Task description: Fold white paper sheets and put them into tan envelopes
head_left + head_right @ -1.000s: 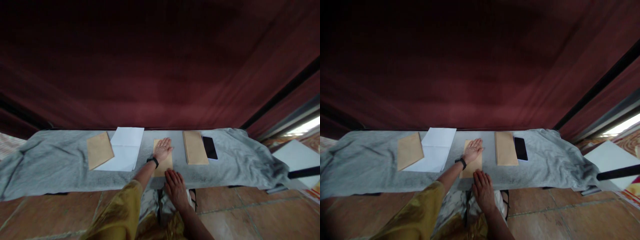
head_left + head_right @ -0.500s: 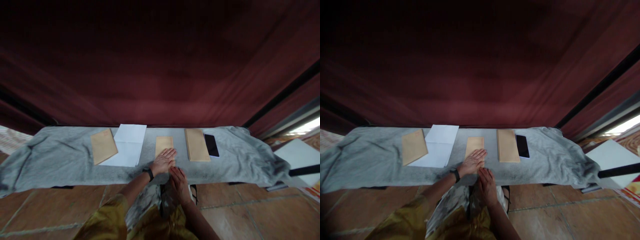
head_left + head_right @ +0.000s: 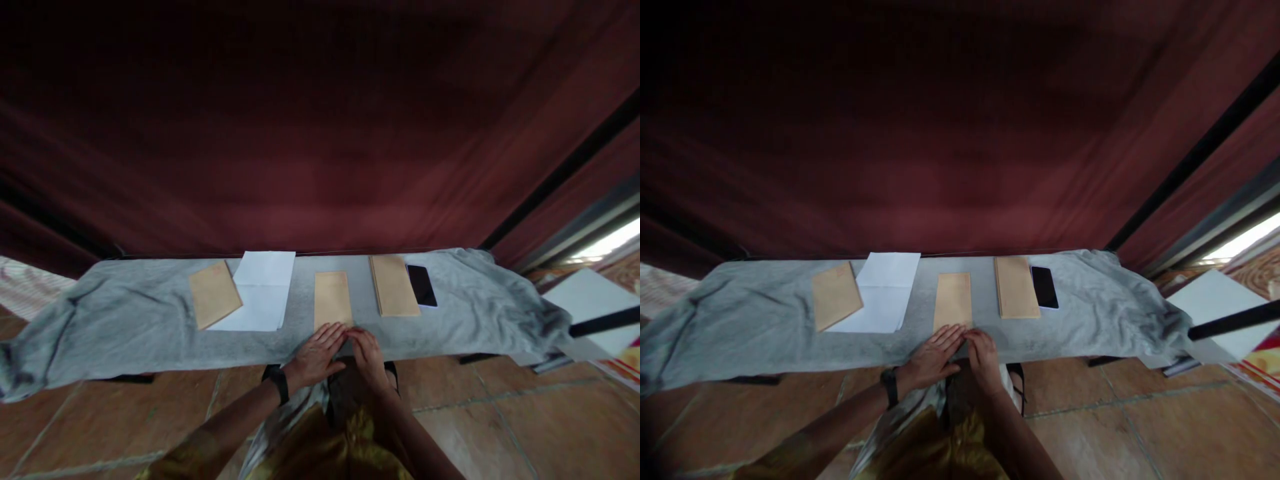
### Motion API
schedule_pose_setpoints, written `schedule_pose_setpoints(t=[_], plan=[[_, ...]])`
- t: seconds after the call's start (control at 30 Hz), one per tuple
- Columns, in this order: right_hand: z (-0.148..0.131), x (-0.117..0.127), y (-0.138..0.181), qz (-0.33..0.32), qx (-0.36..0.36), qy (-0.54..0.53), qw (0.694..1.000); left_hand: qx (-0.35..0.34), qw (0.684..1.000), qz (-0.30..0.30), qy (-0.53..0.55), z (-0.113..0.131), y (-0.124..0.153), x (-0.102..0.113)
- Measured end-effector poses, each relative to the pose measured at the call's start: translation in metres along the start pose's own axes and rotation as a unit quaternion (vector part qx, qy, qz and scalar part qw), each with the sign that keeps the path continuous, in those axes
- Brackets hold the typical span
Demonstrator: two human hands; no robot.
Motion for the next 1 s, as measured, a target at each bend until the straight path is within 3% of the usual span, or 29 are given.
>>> schedule_pose_setpoints(t=[0.23,0.4,0.6,0.8,1.0], plan=[[-0.002,-0.032,-0.061,-0.137,0.08,0.169,0.973,0.013,1.0,-0.002,-0.007,0.0,0.003,-0.002],[0.012,-0.055,-0.106,-0.127,0.036,0.241,0.961,0.003,1.0,-0.003,-0.003,0.0,0.004,0.002],[0.024,-0.068,-0.141,-0.111,-0.045,0.25,0.961,0.002,1.0,-0.001,-0.008,-0.004,0.003,-0.003],[0.023,-0.067,-0.142,-0.089,-0.068,0.254,0.961,0.003,1.0,0.004,-0.011,-0.004,0.003,-0.004],[0.016,-0.047,-0.094,-0.057,0.028,0.234,0.97,0.007,1.0,0.011,0.0,-0.003,0.003,-0.002]])
Point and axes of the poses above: each hand's wrist, its own y-axis away from the middle knuckle, its own x-axis out of the back of the hand, z = x × y, the point moved 5 cm from there along -y, towards the middle knuckle, and after that the axes turned 7 degrees about y, right-handed, at the moved point
